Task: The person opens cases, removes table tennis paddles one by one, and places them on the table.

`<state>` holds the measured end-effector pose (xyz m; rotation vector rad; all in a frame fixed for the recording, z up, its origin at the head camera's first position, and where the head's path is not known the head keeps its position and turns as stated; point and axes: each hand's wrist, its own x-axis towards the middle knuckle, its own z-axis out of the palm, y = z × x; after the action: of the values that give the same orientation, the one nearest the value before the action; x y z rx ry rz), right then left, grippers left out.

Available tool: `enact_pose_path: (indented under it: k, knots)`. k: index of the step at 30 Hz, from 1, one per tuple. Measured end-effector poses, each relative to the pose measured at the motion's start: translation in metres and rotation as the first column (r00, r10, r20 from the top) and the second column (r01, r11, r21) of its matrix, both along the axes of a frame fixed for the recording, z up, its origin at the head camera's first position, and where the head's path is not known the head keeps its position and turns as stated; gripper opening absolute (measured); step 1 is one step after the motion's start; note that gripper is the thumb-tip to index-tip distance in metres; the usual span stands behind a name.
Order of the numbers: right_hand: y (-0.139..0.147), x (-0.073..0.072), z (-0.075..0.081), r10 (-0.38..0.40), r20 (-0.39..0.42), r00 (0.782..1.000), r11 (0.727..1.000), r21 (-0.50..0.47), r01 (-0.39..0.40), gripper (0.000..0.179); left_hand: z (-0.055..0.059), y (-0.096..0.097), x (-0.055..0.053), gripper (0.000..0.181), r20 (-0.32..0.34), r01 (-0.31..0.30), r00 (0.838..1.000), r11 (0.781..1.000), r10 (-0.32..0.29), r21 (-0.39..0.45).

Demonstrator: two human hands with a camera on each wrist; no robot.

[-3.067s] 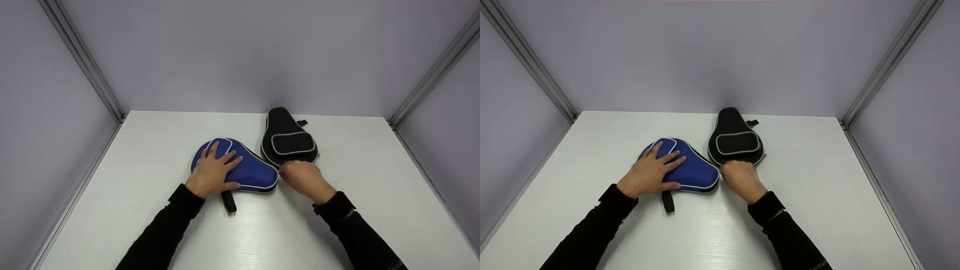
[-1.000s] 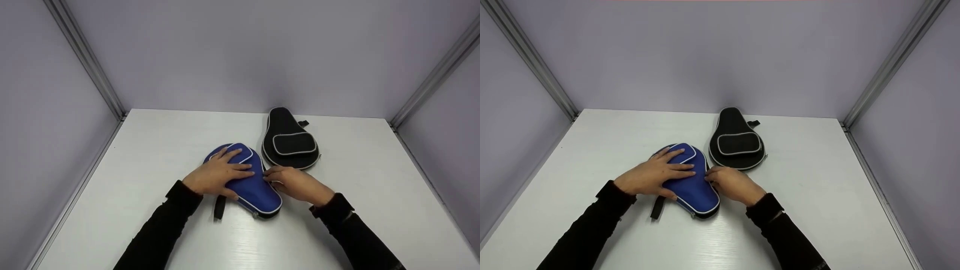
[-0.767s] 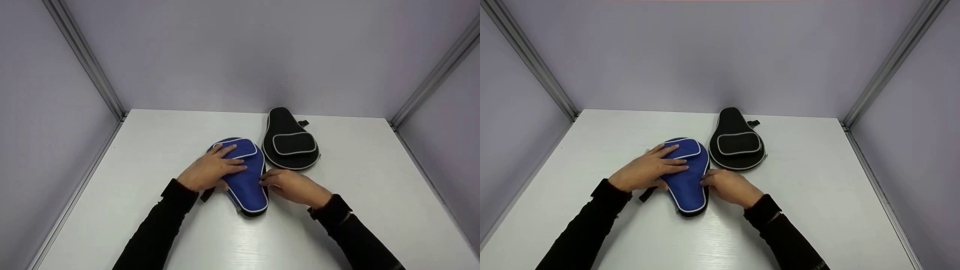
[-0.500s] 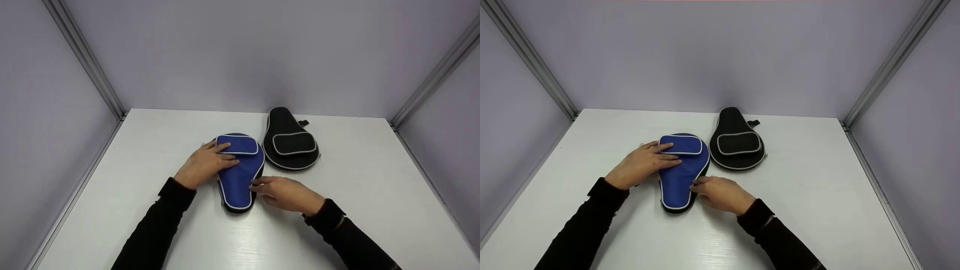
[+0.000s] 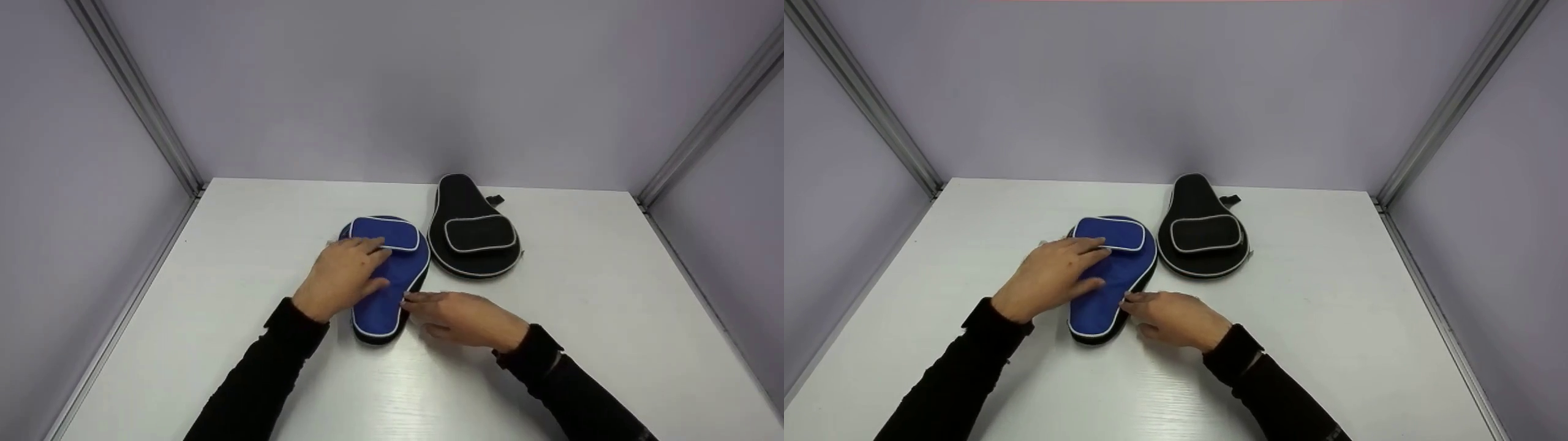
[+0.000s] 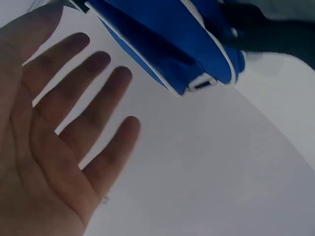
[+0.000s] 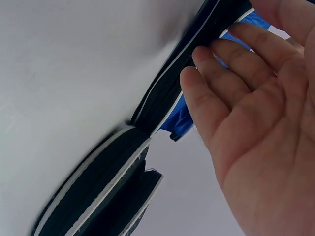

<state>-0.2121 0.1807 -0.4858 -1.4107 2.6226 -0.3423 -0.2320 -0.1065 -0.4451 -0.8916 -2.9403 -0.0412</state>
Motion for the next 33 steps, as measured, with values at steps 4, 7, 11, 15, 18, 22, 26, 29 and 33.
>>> enact_pose_path:
  k: [4, 7, 11, 15, 18, 22, 26, 29, 33]
  knots:
    - [0.005, -0.004, 0.002, -0.024, 0.000, 1.000, 1.000, 0.018, 0.024, 0.055, -0.007, 0.010, 0.012, 0.101, 0.241, -0.011, 0.970, 1.000, 0.008, 0.009]
    - [0.010, -0.007, 0.003, -0.046, -0.012, 0.999, 0.999, 0.023, 0.046, 0.054, -0.013, 0.013, 0.016, 0.114, 0.322, -0.019, 0.946, 1.000, 0.021, -0.011]
    - [0.015, -0.012, 0.003, -0.071, -0.047, 0.996, 0.997, 0.032, 0.072, 0.053, -0.016, 0.014, 0.017, 0.121, 0.364, -0.022, 0.931, 0.999, 0.030, -0.027]
    - [0.019, -0.017, 0.001, -0.082, -0.057, 0.995, 0.996, 0.023, 0.084, 0.051, -0.014, 0.010, 0.014, 0.120, 0.398, -0.018, 0.917, 1.000, 0.026, -0.023]
    - [0.020, -0.018, 0.000, -0.089, -0.051, 0.995, 0.996, 0.015, 0.090, 0.050, -0.013, 0.007, 0.010, 0.116, 0.404, -0.038, 0.913, 0.999, 0.045, -0.024]
    - [0.022, -0.019, -0.001, -0.084, -0.059, 0.995, 0.996, 0.006, 0.084, 0.048, -0.011, 0.003, 0.004, 0.102, 0.352, -0.079, 0.932, 0.996, 0.090, -0.045]
    - [0.023, -0.019, -0.002, -0.068, -0.083, 0.994, 0.998, -0.015, 0.067, 0.045, -0.013, 0.002, 0.000, 0.079, 0.169, -0.086, 0.981, 0.994, 0.095, -0.062]
    - [0.024, -0.019, -0.003, -0.068, -0.089, 0.994, 0.997, -0.028, 0.066, 0.044, -0.015, 0.000, -0.001, 0.061, -0.005, -0.079, 0.997, 0.996, 0.079, -0.029]
    - [0.023, -0.018, -0.004, -0.074, -0.099, 0.992, 0.997, -0.030, 0.071, 0.043, -0.015, -0.002, -0.003, 0.048, -0.107, -0.075, 0.991, 0.996, 0.080, 0.047]
